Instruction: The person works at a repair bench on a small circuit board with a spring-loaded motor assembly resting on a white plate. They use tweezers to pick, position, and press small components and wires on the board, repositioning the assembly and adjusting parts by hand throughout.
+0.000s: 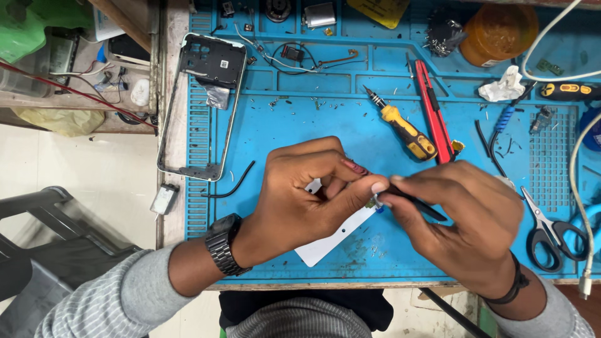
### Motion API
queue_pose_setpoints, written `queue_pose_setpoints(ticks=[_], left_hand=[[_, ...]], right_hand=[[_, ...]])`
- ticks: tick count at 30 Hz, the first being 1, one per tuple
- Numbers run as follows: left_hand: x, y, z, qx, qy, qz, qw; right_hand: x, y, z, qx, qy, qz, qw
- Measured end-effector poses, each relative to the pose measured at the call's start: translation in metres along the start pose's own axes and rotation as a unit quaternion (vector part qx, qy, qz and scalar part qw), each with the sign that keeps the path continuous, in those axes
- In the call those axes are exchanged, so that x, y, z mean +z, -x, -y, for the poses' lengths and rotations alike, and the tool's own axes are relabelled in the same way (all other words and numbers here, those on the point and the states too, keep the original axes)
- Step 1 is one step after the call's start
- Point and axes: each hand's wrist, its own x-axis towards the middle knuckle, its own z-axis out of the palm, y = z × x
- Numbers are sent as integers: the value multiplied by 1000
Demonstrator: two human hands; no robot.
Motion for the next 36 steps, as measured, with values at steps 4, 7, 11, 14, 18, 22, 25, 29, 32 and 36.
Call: queue_pose_setpoints(ticks=[4, 7, 11, 14, 18, 22, 25, 29, 32, 36], left_hand=[[1, 1, -3, -19, 3, 19, 1000], [-1, 0, -4, -10, -5, 26, 1000], [-3, 1, -5, -5, -6, 27, 1000], [-3, 0, -4, 2, -14, 25, 1000], [-3, -3, -2, 1, -7, 29, 1000], [-3, -4, -2, 6, -14, 28, 999], [-6, -4, 0, 0, -26, 24, 999], [-10, -11, 10, 3, -18, -4, 1000], [-11, -16, 18, 1, -2, -20, 1000], [-10, -18, 25, -34, 8, -12, 999]], right_hand=[[-3, -5, 1, -28, 38, -12, 999], [-1, -5, 3, -29, 42, -18, 999], [0, -5, 4, -23, 21, -15, 999], [1, -5, 5, 3, 18, -10, 1000], [1, -7, 4, 7, 28, -3, 1000], [0, -7, 5, 10, 38, 1, 999], [1, -8, 6, 9, 39, 0, 999], [2, -10, 5, 33, 50, 23, 998], [5, -7, 0, 52, 74, 46, 995], [13, 4, -12, 128, -50, 74, 988]])
